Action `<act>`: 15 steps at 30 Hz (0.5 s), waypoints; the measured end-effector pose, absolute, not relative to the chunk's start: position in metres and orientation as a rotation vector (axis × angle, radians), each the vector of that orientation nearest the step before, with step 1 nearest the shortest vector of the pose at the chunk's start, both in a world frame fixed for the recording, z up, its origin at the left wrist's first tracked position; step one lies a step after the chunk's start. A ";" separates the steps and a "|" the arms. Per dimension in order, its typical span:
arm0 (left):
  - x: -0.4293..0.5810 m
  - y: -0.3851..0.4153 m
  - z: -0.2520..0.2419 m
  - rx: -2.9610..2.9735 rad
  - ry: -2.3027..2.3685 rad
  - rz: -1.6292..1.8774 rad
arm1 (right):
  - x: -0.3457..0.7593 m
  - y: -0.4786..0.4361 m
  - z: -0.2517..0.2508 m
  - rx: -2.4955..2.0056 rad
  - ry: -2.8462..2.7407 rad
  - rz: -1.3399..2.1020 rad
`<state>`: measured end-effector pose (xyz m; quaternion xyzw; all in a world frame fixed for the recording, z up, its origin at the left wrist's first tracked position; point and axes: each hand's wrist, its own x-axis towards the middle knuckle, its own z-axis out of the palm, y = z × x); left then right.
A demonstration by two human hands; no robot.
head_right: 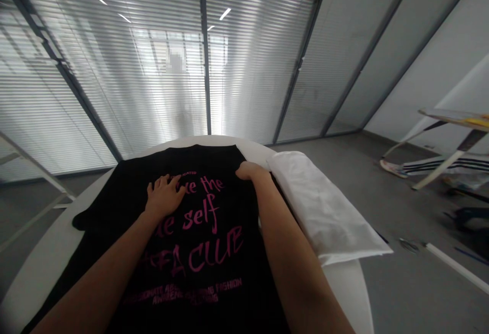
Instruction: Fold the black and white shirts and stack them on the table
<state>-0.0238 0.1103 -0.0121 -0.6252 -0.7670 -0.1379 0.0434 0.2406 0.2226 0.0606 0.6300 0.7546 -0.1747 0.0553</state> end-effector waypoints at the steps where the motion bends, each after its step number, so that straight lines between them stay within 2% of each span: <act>1: -0.024 0.110 -0.012 -1.910 -2.351 -0.419 | 0.240 0.223 0.063 1.918 2.306 -0.502; 6: -0.025 0.111 -0.012 -1.904 -2.356 -0.405 | 0.229 0.221 0.058 2.106 2.363 -0.297; 10: -0.026 0.112 -0.013 -1.919 -2.365 -0.401 | 0.208 0.215 0.024 2.083 2.368 -0.424; 15: -0.028 0.113 -0.013 -1.934 -2.383 -0.425 | 0.199 0.217 -0.002 2.052 2.406 -0.426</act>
